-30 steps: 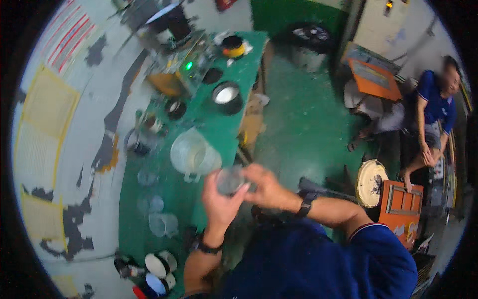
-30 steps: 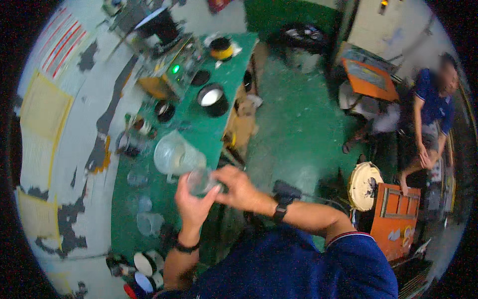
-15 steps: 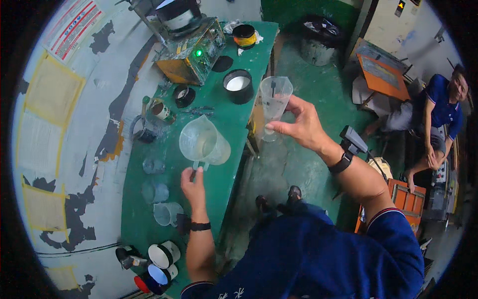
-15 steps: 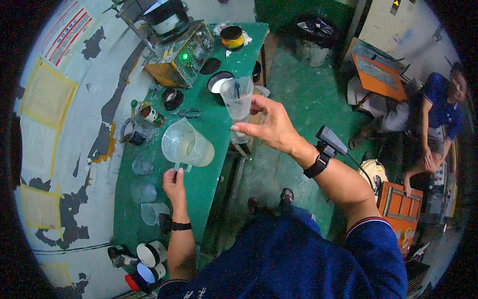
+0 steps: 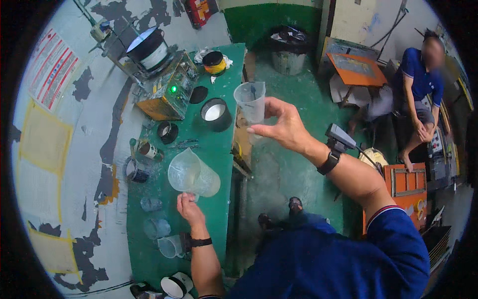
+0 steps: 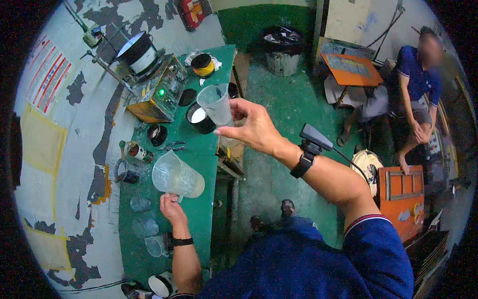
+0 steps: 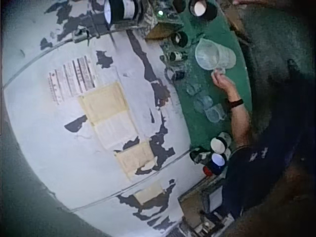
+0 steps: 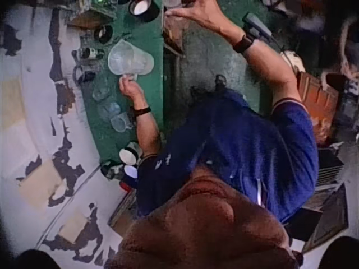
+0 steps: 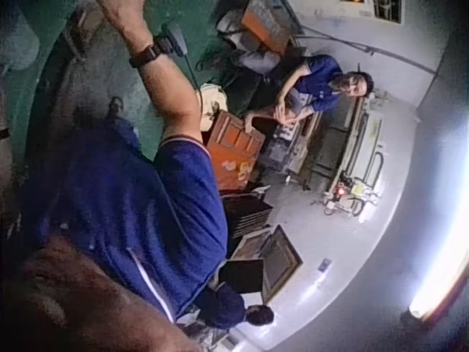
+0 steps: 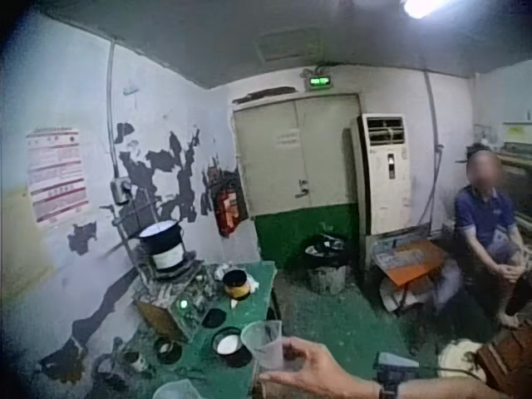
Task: The recorder is mixing white paint or liquid with a darker substance in a small container using a stir stick.
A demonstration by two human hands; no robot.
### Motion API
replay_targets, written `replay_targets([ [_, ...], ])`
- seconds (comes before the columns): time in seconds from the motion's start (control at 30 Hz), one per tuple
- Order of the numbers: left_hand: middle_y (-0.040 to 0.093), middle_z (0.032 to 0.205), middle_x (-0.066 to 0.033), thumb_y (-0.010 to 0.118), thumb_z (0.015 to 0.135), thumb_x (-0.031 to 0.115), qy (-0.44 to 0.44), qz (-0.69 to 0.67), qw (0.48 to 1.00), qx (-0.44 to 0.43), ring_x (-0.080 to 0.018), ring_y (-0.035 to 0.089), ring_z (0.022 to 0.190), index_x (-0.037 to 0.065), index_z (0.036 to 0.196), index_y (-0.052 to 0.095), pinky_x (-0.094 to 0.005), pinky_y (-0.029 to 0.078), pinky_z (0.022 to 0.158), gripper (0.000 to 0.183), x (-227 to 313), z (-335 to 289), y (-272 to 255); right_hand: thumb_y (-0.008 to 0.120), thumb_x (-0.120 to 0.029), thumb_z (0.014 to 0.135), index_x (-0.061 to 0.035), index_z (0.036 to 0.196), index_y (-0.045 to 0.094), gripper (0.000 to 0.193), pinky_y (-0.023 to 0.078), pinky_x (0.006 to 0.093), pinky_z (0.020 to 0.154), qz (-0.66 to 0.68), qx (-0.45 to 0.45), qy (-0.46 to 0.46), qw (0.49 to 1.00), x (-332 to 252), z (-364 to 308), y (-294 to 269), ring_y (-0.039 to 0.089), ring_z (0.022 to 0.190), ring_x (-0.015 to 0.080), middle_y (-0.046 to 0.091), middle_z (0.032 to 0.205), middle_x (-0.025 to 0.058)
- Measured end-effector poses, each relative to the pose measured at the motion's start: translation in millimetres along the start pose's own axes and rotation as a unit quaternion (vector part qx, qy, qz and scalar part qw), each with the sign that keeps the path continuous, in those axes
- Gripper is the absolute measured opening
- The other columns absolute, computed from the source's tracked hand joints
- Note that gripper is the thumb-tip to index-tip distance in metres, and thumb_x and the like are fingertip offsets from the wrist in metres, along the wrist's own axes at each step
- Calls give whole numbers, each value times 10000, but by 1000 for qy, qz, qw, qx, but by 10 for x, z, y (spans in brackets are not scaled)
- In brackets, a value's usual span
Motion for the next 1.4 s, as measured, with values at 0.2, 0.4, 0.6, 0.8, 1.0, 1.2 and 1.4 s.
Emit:
replay_targets([
  [0.2, 436, 761, -8, 503, 952, 99, -38, -23, 995, -85, -145, 418, 748, 60, 847, 504, -324, 363, 748, 111, 745, -46, 200, 916, -267, 706, 7, 1145, 655, 580, 508, 306, 776, -15, 38, -2, 999, 127, -39, -14, 591, 832, 130, 656, 899, 55],
  [0.4, 522, 868, -42, 482, 938, 124, -29, 27, 997, -65, -147, 454, 777, 4, 956, 553, -327, 399, 731, 141, 1789, -129, 310, 900, -233, 710, 23, 1157, 654, 571, 512, 327, 868, -24, 23, 9, 999, 49, -156, 144, 643, 932, 171, 705, 1011, 105],
  [0.6, 641, 1157, -142, 472, 969, 134, -11, 56, 982, -179, -252, 608, 1099, -41, 1140, 601, -411, 470, 976, 276, 2573, -211, 487, 903, -227, 695, 16, 1143, 659, 565, 537, 351, 819, 24, 19, -21, 999, 21, -271, 303, 669, 921, 219, 704, 1012, 130],
  [0.8, 638, 1163, -136, 503, 963, 137, -29, 83, 980, -177, -244, 625, 1056, -27, 1144, 608, -403, 506, 914, 265, 2777, -213, 724, 893, -205, 703, -5, 1153, 665, 542, 540, 357, 804, 45, 3, -46, 998, 88, -367, 339, 674, 929, 231, 700, 1007, 126],
  [1.0, 645, 1098, -108, 539, 937, 133, -31, 129, 976, -171, -210, 632, 992, -18, 1150, 618, -341, 524, 829, 273, 2910, -184, 839, 886, -162, 695, -6, 1155, 667, 532, 542, 370, 825, 63, -22, -32, 997, 104, -430, 399, 677, 947, 255, 700, 1022, 140],
  [1.2, 576, 854, -19, 547, 910, 124, -52, 193, 967, -157, -95, 500, 723, -10, 1044, 606, -242, 420, 651, 199, 2997, -269, 1225, 883, -152, 685, -3, 1146, 674, 528, 541, 383, 842, 64, -39, -18, 997, 92, -443, 409, 673, 934, 286, 700, 1029, 149],
  [1.4, 507, 771, 18, 583, 905, 163, -60, 248, 948, -189, -76, 426, 661, 5, 963, 588, -242, 368, 617, 168, 3086, -331, 1479, 881, -150, 684, -5, 1142, 678, 522, 536, 389, 848, 68, -46, -30, 996, 102, -481, 421, 671, 945, 287, 696, 1019, 149],
])
Point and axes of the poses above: each hand's wrist, its own z-axis towards the middle knuckle, its own y-axis out of the palm, x = y × z, the point moved 6 cm from there along z, towards the middle knuckle
